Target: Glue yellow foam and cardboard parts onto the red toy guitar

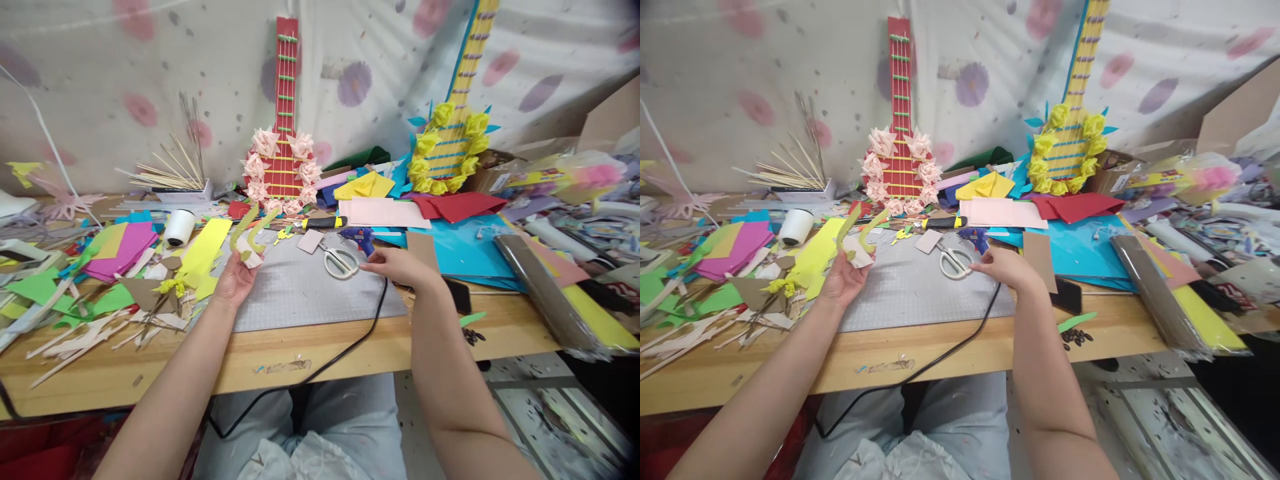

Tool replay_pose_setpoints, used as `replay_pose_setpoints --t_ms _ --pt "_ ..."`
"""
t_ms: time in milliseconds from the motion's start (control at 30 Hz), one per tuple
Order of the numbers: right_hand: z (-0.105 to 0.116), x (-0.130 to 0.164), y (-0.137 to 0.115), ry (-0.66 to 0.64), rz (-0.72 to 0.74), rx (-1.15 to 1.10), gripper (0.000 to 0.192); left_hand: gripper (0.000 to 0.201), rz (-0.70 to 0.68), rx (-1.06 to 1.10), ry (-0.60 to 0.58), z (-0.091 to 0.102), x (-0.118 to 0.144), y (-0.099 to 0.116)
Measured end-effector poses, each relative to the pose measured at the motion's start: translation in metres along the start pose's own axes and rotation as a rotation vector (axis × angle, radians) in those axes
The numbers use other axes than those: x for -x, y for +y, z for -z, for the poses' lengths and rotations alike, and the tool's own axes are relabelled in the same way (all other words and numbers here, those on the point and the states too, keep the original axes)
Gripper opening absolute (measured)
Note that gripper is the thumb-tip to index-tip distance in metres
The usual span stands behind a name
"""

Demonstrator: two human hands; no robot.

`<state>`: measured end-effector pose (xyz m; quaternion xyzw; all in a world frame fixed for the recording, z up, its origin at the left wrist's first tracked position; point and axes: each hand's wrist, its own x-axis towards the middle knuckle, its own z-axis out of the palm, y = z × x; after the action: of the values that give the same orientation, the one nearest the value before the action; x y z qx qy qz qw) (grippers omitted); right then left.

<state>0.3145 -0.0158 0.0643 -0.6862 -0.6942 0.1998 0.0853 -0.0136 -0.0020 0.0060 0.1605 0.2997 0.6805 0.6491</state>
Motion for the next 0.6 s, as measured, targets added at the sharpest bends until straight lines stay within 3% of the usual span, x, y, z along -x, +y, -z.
replay_pose_setpoints --t_ms 300,500,600 --pt "-0.029 -0.019 -0.030 -0.230 0.266 -0.187 0.034 0.024 0.014 -0.121 -0.044 -0.002 0.000 -0.005" --pt "-0.040 -0.031 -0.052 -0.239 0.364 -0.228 0.034 0.031 0.036 -0.088 -0.062 -0.001 0.001 -0.003" --pt "-0.054 -0.042 -0.061 -0.258 0.397 -0.397 0.034 0.034 0.081 -0.047 -0.092 0.000 0.002 0.000"
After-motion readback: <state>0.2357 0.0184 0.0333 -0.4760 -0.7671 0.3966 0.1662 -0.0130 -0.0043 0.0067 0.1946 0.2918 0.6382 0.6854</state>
